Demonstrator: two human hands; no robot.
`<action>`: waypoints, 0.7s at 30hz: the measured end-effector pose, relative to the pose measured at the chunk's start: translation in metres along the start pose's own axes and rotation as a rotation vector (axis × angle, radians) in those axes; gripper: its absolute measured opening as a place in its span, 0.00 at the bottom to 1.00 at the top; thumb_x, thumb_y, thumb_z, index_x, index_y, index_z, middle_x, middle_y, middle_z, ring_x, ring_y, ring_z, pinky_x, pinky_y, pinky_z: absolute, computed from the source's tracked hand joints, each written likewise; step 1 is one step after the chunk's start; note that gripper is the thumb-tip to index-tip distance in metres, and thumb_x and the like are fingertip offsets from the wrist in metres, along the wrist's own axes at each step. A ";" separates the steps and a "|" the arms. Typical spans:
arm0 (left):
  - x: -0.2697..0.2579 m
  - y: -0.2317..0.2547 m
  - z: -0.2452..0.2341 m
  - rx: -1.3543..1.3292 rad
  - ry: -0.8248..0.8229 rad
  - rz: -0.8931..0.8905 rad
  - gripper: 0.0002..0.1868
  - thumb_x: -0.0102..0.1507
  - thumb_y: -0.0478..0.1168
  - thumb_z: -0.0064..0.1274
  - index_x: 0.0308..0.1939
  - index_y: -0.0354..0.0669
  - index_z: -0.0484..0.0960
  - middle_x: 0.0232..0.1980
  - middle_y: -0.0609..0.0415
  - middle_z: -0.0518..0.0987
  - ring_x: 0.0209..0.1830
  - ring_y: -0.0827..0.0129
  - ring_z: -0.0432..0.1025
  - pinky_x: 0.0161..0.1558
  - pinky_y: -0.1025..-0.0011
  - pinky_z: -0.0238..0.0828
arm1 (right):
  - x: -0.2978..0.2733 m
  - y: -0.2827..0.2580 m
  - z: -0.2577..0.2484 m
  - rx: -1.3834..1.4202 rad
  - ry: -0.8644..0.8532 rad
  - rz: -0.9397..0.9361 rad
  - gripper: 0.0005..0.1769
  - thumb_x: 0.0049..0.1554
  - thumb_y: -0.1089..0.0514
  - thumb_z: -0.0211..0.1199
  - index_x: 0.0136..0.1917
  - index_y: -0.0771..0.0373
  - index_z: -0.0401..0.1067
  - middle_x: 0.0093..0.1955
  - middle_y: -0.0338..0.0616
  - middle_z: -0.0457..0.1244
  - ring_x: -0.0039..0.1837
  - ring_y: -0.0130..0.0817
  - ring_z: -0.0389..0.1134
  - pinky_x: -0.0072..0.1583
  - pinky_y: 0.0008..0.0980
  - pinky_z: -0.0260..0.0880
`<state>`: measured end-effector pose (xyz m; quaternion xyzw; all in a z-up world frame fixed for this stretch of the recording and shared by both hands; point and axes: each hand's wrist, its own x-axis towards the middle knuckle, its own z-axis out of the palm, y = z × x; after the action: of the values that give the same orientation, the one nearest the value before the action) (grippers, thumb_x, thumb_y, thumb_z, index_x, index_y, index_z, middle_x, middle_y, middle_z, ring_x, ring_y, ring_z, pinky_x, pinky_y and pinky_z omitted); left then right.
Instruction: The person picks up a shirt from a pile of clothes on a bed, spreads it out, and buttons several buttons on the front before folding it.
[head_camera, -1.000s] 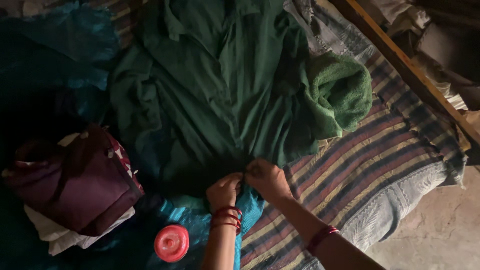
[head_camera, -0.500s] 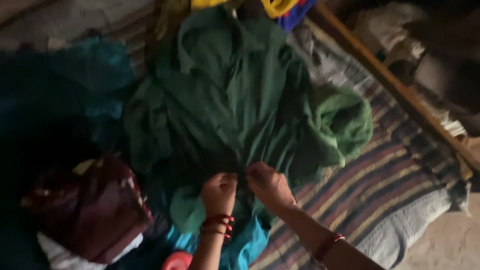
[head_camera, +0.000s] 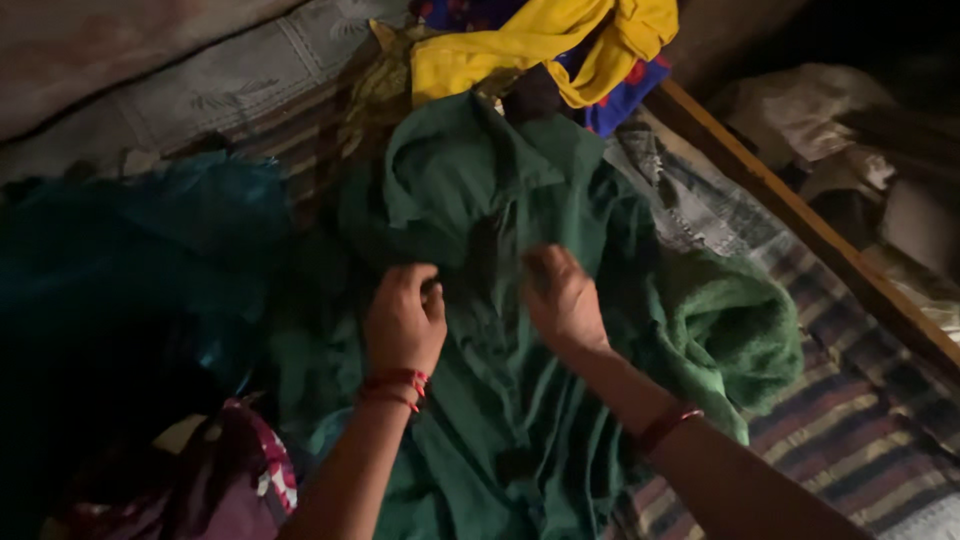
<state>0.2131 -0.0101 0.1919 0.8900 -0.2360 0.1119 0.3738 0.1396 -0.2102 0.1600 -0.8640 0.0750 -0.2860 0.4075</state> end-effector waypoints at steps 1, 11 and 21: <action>0.014 -0.003 0.000 0.040 0.004 0.041 0.13 0.62 0.33 0.58 0.51 0.39 0.82 0.52 0.42 0.79 0.51 0.47 0.74 0.49 0.56 0.73 | 0.012 0.005 0.005 0.045 0.020 0.082 0.16 0.55 0.65 0.61 0.58 0.65 0.72 0.54 0.55 0.68 0.56 0.51 0.72 0.55 0.43 0.74; 0.109 -0.044 0.028 0.437 -0.040 0.482 0.20 0.53 0.29 0.61 0.48 0.48 0.86 0.60 0.52 0.77 0.63 0.54 0.67 0.60 0.49 0.59 | 0.095 0.032 0.018 -0.317 0.087 -0.173 0.27 0.51 0.70 0.62 0.63 0.54 0.77 0.59 0.52 0.58 0.62 0.52 0.61 0.63 0.47 0.67; 0.161 -0.050 0.014 0.467 -0.575 0.528 0.16 0.48 0.43 0.70 0.39 0.51 0.84 0.47 0.57 0.80 0.57 0.58 0.69 0.68 0.36 0.40 | 0.127 0.041 -0.002 -0.329 -0.095 -0.546 0.13 0.59 0.57 0.67 0.58 0.58 0.74 0.74 0.49 0.60 0.80 0.47 0.55 0.74 0.56 0.48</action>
<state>0.3774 -0.0438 0.2126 0.8546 -0.5176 0.0017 0.0410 0.2472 -0.2846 0.1852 -0.9188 -0.1337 -0.3283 0.1737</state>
